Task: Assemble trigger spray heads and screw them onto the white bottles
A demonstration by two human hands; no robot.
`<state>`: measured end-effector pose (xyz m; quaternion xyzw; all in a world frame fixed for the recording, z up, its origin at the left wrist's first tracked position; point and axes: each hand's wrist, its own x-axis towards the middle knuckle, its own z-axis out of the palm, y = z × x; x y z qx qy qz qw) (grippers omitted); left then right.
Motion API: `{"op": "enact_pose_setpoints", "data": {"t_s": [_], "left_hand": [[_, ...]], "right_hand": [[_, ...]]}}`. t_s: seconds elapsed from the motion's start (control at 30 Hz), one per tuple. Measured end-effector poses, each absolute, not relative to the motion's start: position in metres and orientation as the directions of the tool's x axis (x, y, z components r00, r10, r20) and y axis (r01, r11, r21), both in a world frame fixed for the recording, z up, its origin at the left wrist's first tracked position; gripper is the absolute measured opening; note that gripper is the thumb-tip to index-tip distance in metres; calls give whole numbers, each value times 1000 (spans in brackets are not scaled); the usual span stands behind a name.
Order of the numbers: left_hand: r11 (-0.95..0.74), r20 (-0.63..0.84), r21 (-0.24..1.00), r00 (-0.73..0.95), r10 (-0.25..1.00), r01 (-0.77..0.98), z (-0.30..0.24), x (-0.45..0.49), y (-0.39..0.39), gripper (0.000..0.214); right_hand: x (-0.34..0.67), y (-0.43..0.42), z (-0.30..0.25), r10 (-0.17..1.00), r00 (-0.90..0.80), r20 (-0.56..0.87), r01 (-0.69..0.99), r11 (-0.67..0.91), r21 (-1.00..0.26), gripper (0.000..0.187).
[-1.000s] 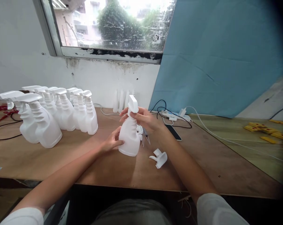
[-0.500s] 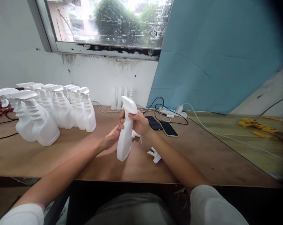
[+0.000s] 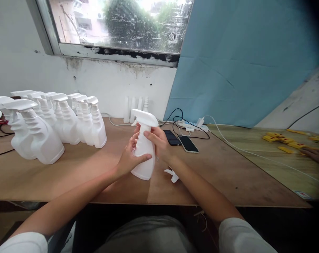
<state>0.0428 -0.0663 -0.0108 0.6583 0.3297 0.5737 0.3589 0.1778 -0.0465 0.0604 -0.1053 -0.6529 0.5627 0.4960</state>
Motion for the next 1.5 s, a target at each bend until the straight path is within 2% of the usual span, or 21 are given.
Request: {"op": "enact_pose_setpoints", "data": {"t_s": [0.13,0.27,0.37,0.47,0.57,0.63,0.8,0.97,1.13,1.27,1.4,1.5], "left_hand": [[-512,509,856,59,859,73,-18,41,-71,76],[-627,630,776,30,776,-68,7,25,-65,46],[-723,739,663,17,673,-194,53,15,-58,54],[-737,740,671,128,660,-77,97,13,-59,59],[-736,709,667,205,675,116,119,15,-67,40],[-732,702,660,208,681,171,121,17,-72,30],[-750,736,624,158,659,221,118,19,-77,22],[-773,756,586,179,629,241,122,19,-80,19],[-774,751,576,202,628,264,123,18,-80,19],[-774,751,578,203,628,259,123,17,-81,19],[-758,739,581,196,644,298,123,17,-81,20],[-746,729,588,197,656,312,123,16,-81,21]], "right_hand": [[176,-51,56,739,-381,556,-428,391,-814,35],[176,-52,50,724,-365,586,-466,403,-788,35],[175,-53,48,702,-385,600,-490,395,-777,33],[173,-54,50,684,-419,597,-501,374,-781,33],[173,-56,53,685,-423,593,-495,373,-785,37],[173,-57,54,692,-425,584,-478,376,-794,40],[172,-58,55,679,-461,572,-512,323,-796,38],[171,-61,58,748,-397,531,-444,350,-825,40],[171,-59,55,698,-441,564,-532,303,-791,39],[172,-58,54,712,-418,564,-479,355,-803,36],[172,-57,54,679,-447,583,-548,308,-778,37],[171,-55,53,708,-423,566,-521,321,-791,39]]}}
